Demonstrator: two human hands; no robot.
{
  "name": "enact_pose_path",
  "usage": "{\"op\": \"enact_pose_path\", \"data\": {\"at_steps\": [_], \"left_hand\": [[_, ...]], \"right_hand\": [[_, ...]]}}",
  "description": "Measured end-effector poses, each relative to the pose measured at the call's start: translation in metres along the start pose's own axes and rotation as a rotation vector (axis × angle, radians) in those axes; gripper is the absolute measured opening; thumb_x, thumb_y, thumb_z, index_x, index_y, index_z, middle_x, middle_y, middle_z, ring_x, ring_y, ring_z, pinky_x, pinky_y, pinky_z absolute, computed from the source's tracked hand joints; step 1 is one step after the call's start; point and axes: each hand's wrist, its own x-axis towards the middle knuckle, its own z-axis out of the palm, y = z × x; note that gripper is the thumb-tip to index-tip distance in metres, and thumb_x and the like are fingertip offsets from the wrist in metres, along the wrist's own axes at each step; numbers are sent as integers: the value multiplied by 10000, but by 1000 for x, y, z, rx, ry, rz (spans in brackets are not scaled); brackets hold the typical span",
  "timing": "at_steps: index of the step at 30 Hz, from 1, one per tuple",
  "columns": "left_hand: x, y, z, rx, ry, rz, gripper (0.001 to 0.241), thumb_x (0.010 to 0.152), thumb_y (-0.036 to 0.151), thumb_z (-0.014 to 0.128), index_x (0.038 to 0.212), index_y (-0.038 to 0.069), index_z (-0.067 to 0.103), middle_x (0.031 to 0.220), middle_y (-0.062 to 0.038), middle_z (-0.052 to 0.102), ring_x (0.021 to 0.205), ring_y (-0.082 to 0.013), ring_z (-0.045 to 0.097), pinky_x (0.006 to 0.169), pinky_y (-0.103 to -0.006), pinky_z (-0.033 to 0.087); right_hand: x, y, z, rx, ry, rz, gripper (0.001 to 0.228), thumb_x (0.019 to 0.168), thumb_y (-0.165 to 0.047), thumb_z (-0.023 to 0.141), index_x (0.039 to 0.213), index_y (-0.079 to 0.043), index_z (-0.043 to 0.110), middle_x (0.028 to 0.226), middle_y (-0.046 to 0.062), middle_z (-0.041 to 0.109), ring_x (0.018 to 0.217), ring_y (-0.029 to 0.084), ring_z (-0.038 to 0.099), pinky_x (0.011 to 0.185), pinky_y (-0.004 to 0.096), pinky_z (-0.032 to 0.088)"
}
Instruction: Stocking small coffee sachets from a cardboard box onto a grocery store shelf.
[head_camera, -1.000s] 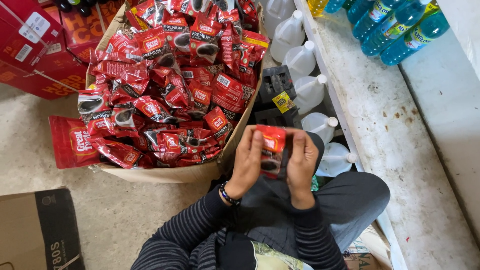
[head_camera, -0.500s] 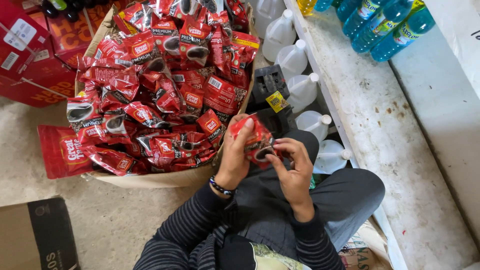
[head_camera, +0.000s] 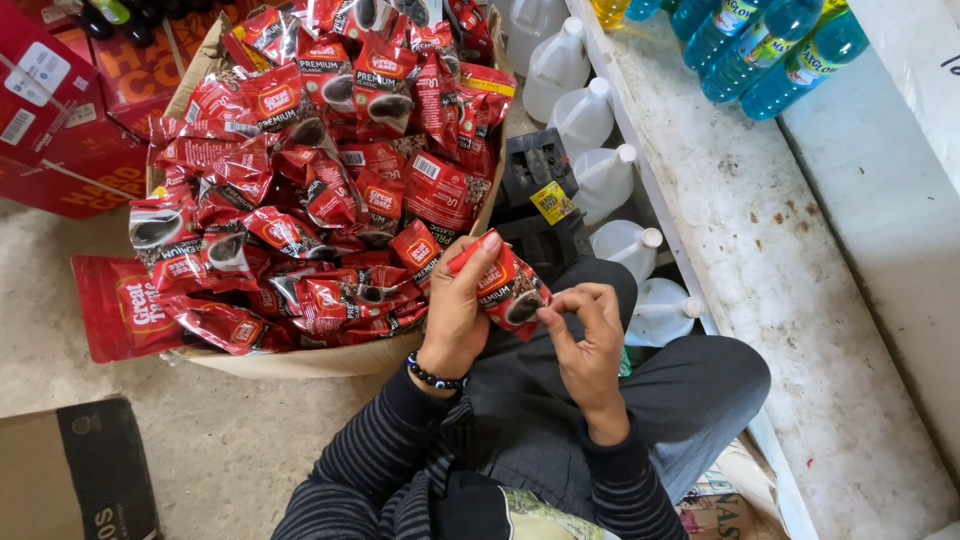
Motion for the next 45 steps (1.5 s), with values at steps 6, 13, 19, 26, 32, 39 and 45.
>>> {"op": "enact_pose_path", "data": {"at_steps": [6,13,19,26,32,39,45], "left_hand": [[-1,8,10,68,5,55,106,1003,124,704,944,37,697,852,-42,727,743,-115,694,709,-284,564],[0,-4,24,399,-192,22,157,1036,134,689,1066,-20,688,940,-71,701,833,-130,664,774,-291,548],[-24,-41,26,411,-154,312,317,1099,179,565,1378,41,504,1329,-90,575,1269,-147,567,1106,-293,474],[-38,-35,35,963,-235,628,389,904,60,798,1261,63,643,1324,-130,621,1224,-235,632,1052,-300,508],[-40,-31,43,1179,-251,791,375,898,121,810,1257,97,706,1188,-58,688,1087,-236,638,999,-348,465],[-40,-25,52,1207,-242,783,336,911,131,801,1241,109,741,1114,-31,702,1027,-210,636,972,-343,446],[-34,-27,50,1097,-222,766,290,899,122,817,1176,104,735,1061,-33,729,978,-193,664,924,-323,480]], "right_hand": [[-3,8,-5,35,-79,79,167,948,-181,768,971,-42,679,1006,60,625,962,167,610,877,292,500],[-3,19,-3,223,-195,198,611,1028,-407,617,1428,3,402,1170,60,606,954,128,675,830,263,537],[-17,59,0,481,121,337,486,1184,-406,420,1430,6,494,1296,119,641,1154,177,629,1026,303,515],[-12,48,0,849,244,407,462,1125,-354,423,1485,-71,365,1316,113,587,1127,223,642,930,398,574],[-14,47,-2,776,237,320,563,1130,-363,416,1595,-92,253,1382,126,563,1168,227,638,954,382,565],[-15,47,-4,730,221,294,525,1137,-319,400,1585,-99,238,1433,116,508,1222,205,592,996,376,544],[-17,50,-5,630,228,271,436,1142,-363,441,1447,-60,361,1321,94,549,1139,176,607,941,346,564]]}}
